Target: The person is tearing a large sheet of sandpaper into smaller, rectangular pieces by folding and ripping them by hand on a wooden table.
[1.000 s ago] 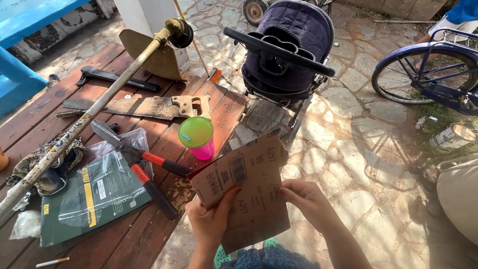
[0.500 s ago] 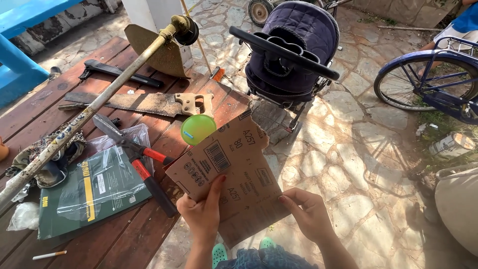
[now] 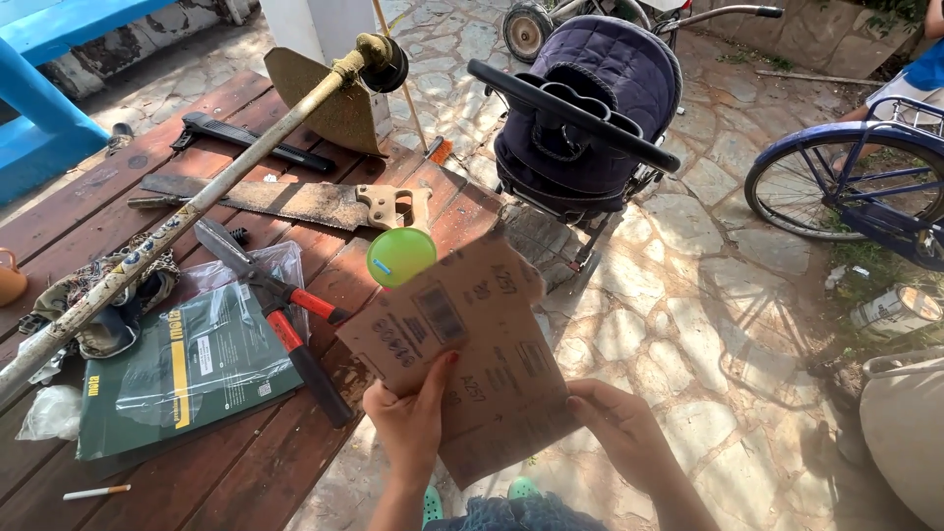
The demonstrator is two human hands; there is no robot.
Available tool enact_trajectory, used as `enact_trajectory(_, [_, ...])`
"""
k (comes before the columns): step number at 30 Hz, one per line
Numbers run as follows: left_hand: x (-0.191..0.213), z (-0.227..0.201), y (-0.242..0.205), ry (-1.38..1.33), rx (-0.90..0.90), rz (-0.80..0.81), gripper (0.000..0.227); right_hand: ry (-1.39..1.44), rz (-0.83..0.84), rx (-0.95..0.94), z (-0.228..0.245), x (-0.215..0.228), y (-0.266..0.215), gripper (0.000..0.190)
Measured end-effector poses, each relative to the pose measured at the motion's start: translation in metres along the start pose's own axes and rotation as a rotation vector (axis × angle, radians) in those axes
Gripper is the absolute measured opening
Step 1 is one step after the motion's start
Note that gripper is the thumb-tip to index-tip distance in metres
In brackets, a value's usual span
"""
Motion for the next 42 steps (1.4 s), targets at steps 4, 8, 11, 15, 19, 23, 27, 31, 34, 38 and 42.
enact_trajectory(4, [-0.034,-0.012,-0.033,0.204,-0.521,0.216,0.02,0.324,-0.231,0.018,0.034,0.024,0.014,0.044])
enact_trajectory(8, [-0.048,0.01,-0.046,0.257,-0.492,0.329,0.031,0.585,-0.322,0.145,0.052,0.04,0.026,0.024])
enact_trajectory(11, [-0.046,0.005,-0.048,0.233,-0.59,0.305,0.032,0.498,-0.382,0.211,0.059,0.042,0.025,0.02])
enact_trajectory(15, [-0.03,0.027,-0.026,0.225,-0.169,0.203,0.031,0.585,-0.152,0.198,0.062,0.024,0.03,0.033])
enact_trajectory(19, [0.016,0.027,0.001,-0.137,0.358,-0.209,0.046,0.495,0.142,0.091,0.046,-0.008,0.02,0.075])
enact_trajectory(23, [0.034,0.015,0.014,-0.23,0.286,-0.343,0.05,0.286,0.116,-0.047,0.005,-0.026,0.003,0.047])
enact_trajectory(27, [0.031,0.019,0.008,-0.242,0.323,-0.349,0.05,0.15,-0.18,0.103,0.011,-0.009,0.0,0.025])
enact_trajectory(31, [0.025,0.022,0.008,-0.229,0.31,-0.317,0.05,0.088,-0.145,0.105,0.02,-0.002,0.003,0.028])
enact_trajectory(34, [0.02,0.036,0.011,-0.154,0.215,-0.182,0.035,0.032,-0.084,0.015,0.02,-0.002,0.007,0.028])
enact_trajectory(38, [0.007,0.05,0.001,0.023,0.222,-0.035,0.026,0.047,0.05,-0.073,0.005,-0.011,0.009,0.034])
enact_trajectory(42, [-0.007,0.007,0.004,0.222,-0.287,0.148,0.017,0.228,0.255,-0.062,0.008,-0.035,0.007,0.034])
Point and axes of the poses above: each hand's wrist, its own y-axis towards the middle knuckle, its own x-axis out of the back of the hand, z = x × y, the point moved 10 cm from there along y, towards the middle knuckle, and after that the axes turned 7 degrees about -z, right-handed, at the moved point
